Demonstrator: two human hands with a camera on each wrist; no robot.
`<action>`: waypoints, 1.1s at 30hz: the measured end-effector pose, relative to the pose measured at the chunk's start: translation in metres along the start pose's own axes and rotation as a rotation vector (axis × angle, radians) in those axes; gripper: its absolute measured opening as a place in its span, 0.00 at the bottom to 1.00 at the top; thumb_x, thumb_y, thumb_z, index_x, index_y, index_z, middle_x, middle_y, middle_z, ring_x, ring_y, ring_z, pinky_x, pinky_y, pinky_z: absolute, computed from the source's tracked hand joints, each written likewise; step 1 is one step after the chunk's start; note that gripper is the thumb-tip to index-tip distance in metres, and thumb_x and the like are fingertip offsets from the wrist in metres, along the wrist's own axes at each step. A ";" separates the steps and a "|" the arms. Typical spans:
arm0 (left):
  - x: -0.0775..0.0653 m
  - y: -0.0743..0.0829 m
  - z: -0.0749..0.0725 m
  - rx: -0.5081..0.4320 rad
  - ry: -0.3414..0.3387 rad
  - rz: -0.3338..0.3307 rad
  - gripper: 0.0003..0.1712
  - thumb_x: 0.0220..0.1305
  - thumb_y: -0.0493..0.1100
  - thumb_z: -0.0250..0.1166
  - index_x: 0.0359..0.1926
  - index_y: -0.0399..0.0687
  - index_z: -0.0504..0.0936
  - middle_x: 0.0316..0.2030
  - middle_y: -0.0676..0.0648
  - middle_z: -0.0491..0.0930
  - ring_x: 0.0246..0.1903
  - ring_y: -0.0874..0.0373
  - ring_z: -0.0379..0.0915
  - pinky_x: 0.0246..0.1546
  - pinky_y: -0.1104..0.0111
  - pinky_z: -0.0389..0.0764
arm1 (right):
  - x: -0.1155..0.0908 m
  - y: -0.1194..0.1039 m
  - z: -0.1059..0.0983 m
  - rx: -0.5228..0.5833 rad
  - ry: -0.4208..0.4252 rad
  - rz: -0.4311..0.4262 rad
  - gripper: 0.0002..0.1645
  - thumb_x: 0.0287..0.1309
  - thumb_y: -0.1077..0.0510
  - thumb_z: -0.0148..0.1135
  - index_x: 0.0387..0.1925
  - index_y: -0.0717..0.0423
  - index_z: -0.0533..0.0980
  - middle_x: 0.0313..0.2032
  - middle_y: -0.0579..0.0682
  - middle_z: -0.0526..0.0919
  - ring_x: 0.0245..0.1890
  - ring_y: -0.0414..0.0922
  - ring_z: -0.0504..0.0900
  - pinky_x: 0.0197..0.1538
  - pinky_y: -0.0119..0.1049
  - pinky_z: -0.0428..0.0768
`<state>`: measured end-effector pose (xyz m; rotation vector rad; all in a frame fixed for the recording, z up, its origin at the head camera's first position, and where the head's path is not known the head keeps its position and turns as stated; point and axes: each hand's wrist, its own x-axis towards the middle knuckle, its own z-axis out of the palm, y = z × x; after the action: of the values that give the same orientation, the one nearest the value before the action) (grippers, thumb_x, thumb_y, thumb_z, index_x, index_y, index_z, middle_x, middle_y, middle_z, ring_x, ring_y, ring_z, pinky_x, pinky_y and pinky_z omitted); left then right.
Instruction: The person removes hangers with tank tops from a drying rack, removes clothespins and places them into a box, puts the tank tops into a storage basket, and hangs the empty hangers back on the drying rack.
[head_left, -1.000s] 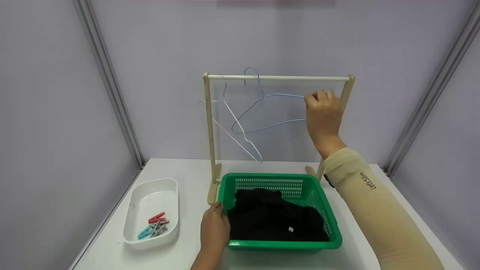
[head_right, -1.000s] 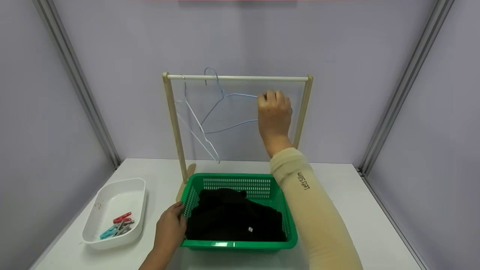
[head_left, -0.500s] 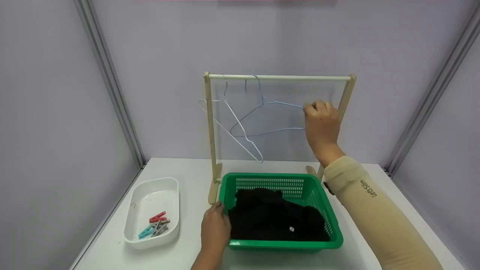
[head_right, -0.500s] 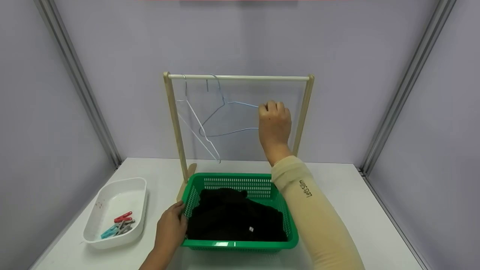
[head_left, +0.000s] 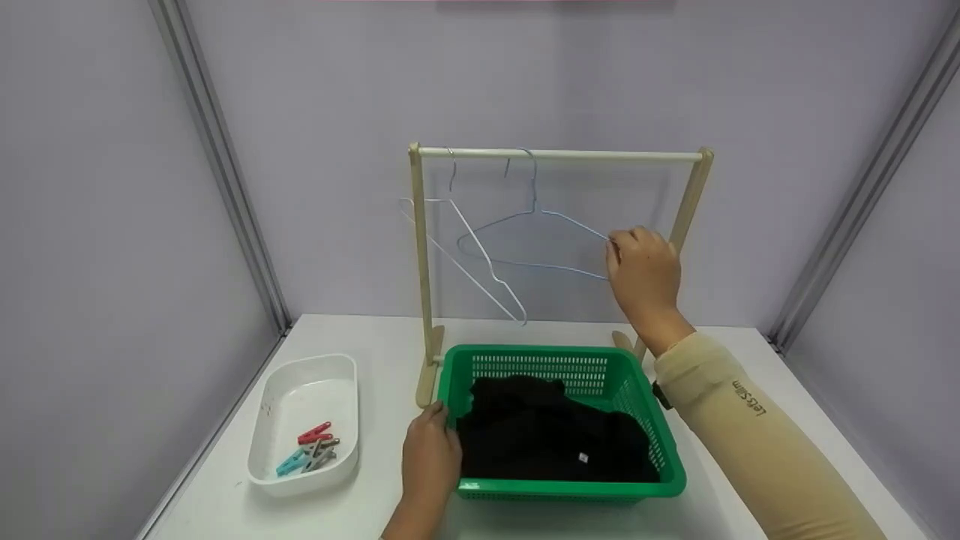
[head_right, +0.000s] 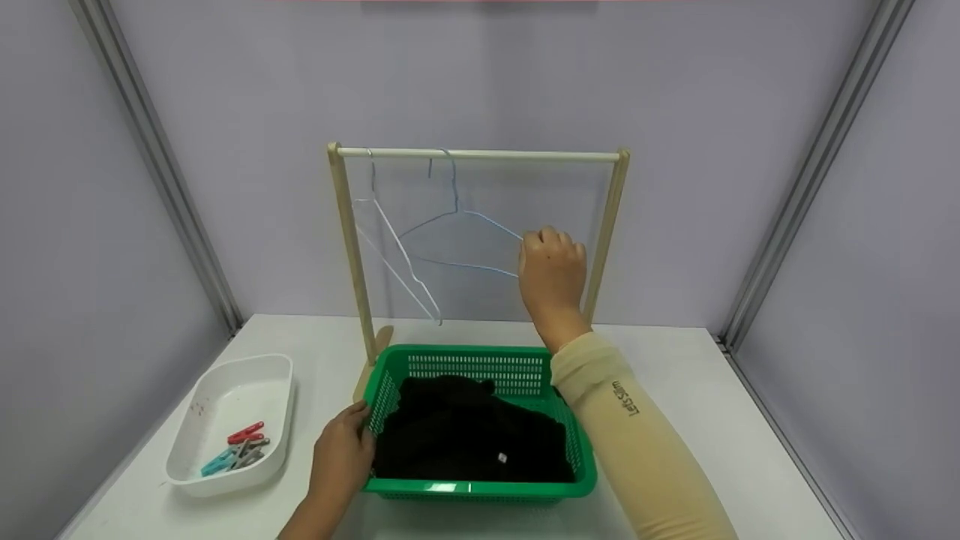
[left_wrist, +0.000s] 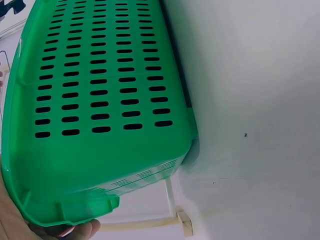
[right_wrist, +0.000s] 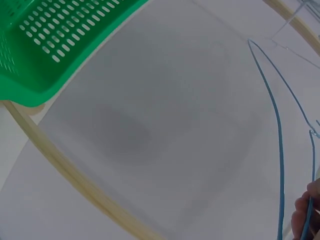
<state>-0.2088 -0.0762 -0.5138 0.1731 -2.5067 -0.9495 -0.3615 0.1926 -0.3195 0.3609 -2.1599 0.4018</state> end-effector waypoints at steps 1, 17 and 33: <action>0.000 0.001 0.000 0.002 -0.003 -0.004 0.15 0.64 0.28 0.62 0.51 0.27 0.82 0.56 0.35 0.79 0.57 0.40 0.76 0.56 0.53 0.79 | -0.002 0.000 0.001 0.000 -0.001 -0.003 0.08 0.64 0.61 0.66 0.39 0.62 0.84 0.34 0.58 0.84 0.35 0.58 0.81 0.37 0.51 0.76; 0.001 0.001 0.002 0.010 -0.027 -0.035 0.16 0.65 0.30 0.63 0.53 0.29 0.81 0.56 0.36 0.79 0.57 0.41 0.76 0.57 0.53 0.78 | -0.031 -0.001 0.009 0.015 -0.038 -0.060 0.08 0.62 0.64 0.63 0.40 0.61 0.84 0.35 0.58 0.85 0.34 0.57 0.82 0.36 0.51 0.79; 0.000 -0.001 0.000 0.015 -0.003 0.001 0.15 0.65 0.29 0.62 0.52 0.28 0.81 0.56 0.35 0.79 0.57 0.40 0.76 0.57 0.52 0.77 | -0.046 -0.002 0.006 0.010 -0.051 -0.110 0.08 0.60 0.66 0.64 0.40 0.62 0.85 0.34 0.57 0.85 0.36 0.55 0.84 0.39 0.50 0.80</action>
<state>-0.2089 -0.0771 -0.5150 0.1754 -2.5165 -0.9316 -0.3390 0.1940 -0.3596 0.4976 -2.1766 0.3442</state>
